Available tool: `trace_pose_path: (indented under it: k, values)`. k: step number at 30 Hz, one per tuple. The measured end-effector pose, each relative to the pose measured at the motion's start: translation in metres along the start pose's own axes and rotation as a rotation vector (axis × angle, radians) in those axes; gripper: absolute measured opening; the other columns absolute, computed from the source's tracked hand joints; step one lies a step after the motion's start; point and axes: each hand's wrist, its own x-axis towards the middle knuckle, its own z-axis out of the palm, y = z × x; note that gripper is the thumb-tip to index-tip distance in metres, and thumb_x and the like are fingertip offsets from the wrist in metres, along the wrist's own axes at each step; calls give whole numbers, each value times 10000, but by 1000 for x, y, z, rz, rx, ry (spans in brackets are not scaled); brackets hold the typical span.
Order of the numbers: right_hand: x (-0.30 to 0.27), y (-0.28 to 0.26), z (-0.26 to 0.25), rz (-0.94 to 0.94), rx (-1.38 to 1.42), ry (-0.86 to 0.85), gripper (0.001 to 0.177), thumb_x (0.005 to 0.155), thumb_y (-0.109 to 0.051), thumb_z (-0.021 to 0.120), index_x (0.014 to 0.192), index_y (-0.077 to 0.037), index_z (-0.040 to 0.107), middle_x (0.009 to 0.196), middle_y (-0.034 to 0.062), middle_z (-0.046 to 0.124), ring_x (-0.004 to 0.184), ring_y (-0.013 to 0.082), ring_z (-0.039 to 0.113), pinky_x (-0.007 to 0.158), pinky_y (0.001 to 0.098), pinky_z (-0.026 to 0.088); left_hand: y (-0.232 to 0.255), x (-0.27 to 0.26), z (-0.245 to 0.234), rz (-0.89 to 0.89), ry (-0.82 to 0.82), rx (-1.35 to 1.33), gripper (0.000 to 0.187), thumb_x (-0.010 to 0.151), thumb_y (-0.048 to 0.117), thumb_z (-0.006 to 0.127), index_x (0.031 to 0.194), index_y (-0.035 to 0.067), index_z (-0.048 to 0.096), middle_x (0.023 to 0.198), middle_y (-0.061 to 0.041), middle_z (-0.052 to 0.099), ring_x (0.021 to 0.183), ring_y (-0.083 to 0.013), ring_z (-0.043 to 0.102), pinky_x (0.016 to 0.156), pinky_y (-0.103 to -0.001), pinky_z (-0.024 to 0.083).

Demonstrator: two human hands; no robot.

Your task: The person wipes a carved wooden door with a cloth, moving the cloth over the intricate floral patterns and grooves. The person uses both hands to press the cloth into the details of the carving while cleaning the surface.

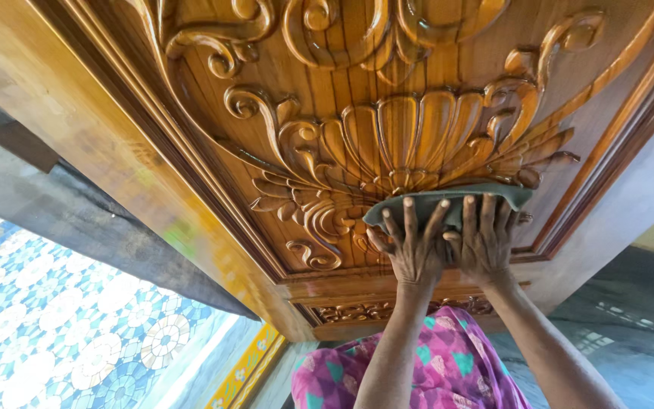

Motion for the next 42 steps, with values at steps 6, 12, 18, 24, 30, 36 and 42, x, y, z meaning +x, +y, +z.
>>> trace_pose_path:
  k: [6, 12, 18, 24, 30, 36, 42]
  values:
    - [-18, -9, 21, 85, -24, -21, 832, 1074, -635, 225, 1644, -28, 233, 1648, 380, 156, 1473, 680, 173, 1148, 817, 142, -12, -11, -8, 4, -64, -59, 466, 1088, 532, 426, 1551, 575, 394, 1720, 43, 248, 1592, -343, 122, 1201, -725, -92]
    - [-23, -29, 38, 65, -67, 4, 814, 1061, -658, 204, 1623, -70, 229, 1633, 376, 179, 1442, 675, 222, 1118, 818, 178, -33, -17, -11, 40, 31, 14, 459, 1087, 488, 428, 1546, 521, 436, 1689, 6, 351, 1563, -331, 214, 1170, -707, -114]
    - [-27, -59, 55, 19, -86, -67, 800, 1035, -693, 175, 1536, -86, 316, 1475, 382, 334, 1265, 624, 413, 1033, 796, 271, -67, -35, -4, -69, -41, -44, 431, 1029, 478, 416, 1444, 448, 525, 1582, -89, 401, 1540, -392, 199, 1145, -738, -98]
    - [-38, -81, 75, 7, -46, -156, 798, 1046, -687, 183, 1558, -97, 348, 1404, 342, 381, 1243, 557, 438, 1091, 822, 226, -97, -54, 8, -85, -29, -7, 436, 1048, 426, 422, 1462, 400, 553, 1607, -89, 415, 1548, -351, 245, 1174, -742, -61]
    - [-40, -93, 88, -94, -99, -48, 742, 1044, -697, 113, 1586, -222, 288, 1599, 266, 281, 1471, 512, 310, 1183, 819, 92, -110, -63, 14, -143, -92, -8, 432, 1010, 415, 443, 1397, 284, 581, 1577, -110, 454, 1549, -374, 243, 1162, -754, -67]
    - [-64, -99, 110, -214, -92, -70, 740, 1042, -705, 111, 1665, -310, 168, 1689, 60, 141, 1589, 288, 163, 1234, 732, 6, -121, -80, 20, -208, -83, -70, 469, 998, 432, 458, 1405, 236, 582, 1597, -182, 393, 1552, -433, 155, 1141, -760, -83]
    - [-87, -113, 114, -241, 24, -127, 664, 1070, -653, 304, 1610, -279, 401, 1690, 69, 252, 1547, 278, 237, 1219, 675, 135, -130, -105, 20, -199, -160, 6, 522, 1004, 402, 463, 1482, 201, 527, 1643, -165, 361, 1577, -441, 139, 1171, -740, -76]
